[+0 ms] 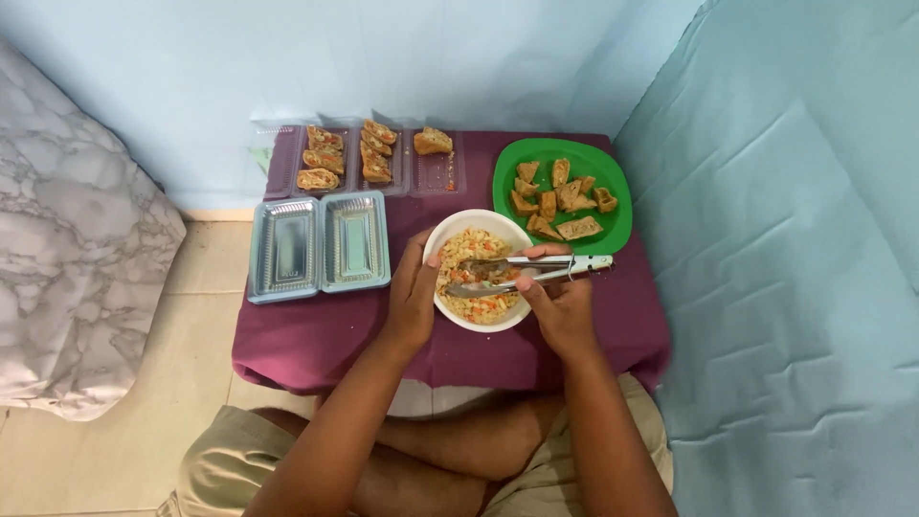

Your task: Mixing food ingredients in a white bowl using metal tongs.

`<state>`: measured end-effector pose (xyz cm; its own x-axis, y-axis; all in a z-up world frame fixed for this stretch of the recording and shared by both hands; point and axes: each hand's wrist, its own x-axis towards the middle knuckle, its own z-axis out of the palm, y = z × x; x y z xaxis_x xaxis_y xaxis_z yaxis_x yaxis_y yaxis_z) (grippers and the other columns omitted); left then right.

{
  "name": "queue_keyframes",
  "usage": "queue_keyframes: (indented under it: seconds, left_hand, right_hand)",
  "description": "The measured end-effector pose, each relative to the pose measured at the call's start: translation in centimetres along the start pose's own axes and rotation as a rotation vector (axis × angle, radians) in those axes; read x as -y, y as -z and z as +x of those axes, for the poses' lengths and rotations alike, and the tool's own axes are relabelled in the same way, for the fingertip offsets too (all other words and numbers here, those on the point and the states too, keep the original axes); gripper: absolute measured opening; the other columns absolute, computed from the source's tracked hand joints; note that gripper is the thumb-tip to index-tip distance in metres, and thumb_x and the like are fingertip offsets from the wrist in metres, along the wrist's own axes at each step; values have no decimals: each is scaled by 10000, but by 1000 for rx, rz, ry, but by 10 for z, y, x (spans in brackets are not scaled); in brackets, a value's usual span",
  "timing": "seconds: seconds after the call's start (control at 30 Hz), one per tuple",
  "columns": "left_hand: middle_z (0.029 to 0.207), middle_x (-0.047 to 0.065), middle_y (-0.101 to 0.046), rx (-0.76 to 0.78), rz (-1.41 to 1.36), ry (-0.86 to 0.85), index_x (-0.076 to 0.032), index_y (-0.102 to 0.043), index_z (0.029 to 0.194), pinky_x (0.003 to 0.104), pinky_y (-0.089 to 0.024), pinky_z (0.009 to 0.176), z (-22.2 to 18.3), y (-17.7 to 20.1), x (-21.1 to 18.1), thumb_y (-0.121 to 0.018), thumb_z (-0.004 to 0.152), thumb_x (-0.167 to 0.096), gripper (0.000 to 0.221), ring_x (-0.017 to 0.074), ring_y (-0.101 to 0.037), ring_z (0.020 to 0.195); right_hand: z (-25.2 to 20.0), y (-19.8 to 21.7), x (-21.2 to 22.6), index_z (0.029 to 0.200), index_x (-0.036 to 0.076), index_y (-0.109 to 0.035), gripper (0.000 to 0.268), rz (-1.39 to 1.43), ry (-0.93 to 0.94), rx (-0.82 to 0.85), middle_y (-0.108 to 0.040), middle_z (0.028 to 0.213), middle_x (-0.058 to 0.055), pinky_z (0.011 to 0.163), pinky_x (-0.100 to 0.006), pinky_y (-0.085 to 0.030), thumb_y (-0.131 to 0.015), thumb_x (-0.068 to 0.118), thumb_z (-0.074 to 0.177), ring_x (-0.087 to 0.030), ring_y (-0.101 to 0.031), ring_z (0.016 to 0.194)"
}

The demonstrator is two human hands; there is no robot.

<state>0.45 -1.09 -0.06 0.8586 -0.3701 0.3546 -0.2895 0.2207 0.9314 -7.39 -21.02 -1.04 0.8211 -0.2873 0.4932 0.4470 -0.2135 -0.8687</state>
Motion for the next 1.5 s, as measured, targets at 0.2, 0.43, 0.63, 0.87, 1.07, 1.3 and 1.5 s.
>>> queue_keyframes:
  seconds: [0.2, 0.43, 0.63, 0.87, 1.07, 1.3, 1.5]
  left_hand:
    - [1203, 193, -570, 63, -69, 106, -1, -506, 1391, 512, -337, 1119, 3, 18, -4, -387, 1091, -323, 457, 303, -528, 1203]
    - [1140, 139, -597, 2, -217, 215, -12, -534, 1358, 435, -386, 1082, -7, 17, -24, -433, 1056, -372, 481, 228, -543, 1147]
    - [1172, 193, -557, 70, -200, 158, -11, -500, 1395, 470, -352, 1082, -19, 15, -32, -399, 1078, -336, 465, 291, -493, 1189]
    - [1239, 165, -567, 195, -346, 253, -27, -449, 1417, 434, -378, 1086, -26, -10, -51, -443, 1040, -406, 534, 259, -509, 1192]
    - [1247, 180, -559, 265, -375, 271, -27, -426, 1415, 424, -381, 1083, -41, -27, -60, -436, 1034, -416, 544, 281, -526, 1202]
    - [1247, 156, -580, 310, -406, 269, -37, -444, 1416, 406, -406, 1056, -56, -38, -53, -449, 1038, -408, 530, 235, -521, 1185]
    - [1246, 193, -578, 348, -430, 235, -22, -424, 1420, 402, -426, 1042, -59, -42, -56, -438, 1039, -393, 533, 266, -544, 1190]
  right_hand:
    - [-21, -2, 23, 1154, 2, -618, 380, -48, -34, -57, -746, 1117, -204, 969, -373, -520, -780, 263, 929, -244, -710, 1068]
    - [-31, 0, 36, 1089, -15, -603, 380, -150, 117, -160, -750, 1061, -188, 1143, -463, -427, -793, 262, 910, -283, -720, 1100]
    - [-29, -9, 62, 992, 6, -713, 367, -354, 109, -53, -769, 945, -166, 1095, -517, -472, -936, 127, 727, -339, -761, 997]
    - [-47, 3, 115, 1036, 12, -717, 471, -457, 217, -88, -766, 1036, -166, 1098, -531, -485, -964, 218, 692, -343, -736, 1030]
    - [-66, 15, 132, 987, 11, -711, 339, -600, 280, -208, -768, 978, -155, 1078, -489, -500, -920, 173, 775, -336, -747, 975]
    - [-82, 16, 142, 924, 21, -720, 320, -625, 251, -155, -772, 899, -159, 972, -535, -544, -944, 138, 728, -396, -758, 874]
    - [-90, 23, 163, 993, 10, -712, 393, -651, 262, -237, -762, 964, -164, 932, -442, -553, -950, 176, 727, -349, -752, 910]
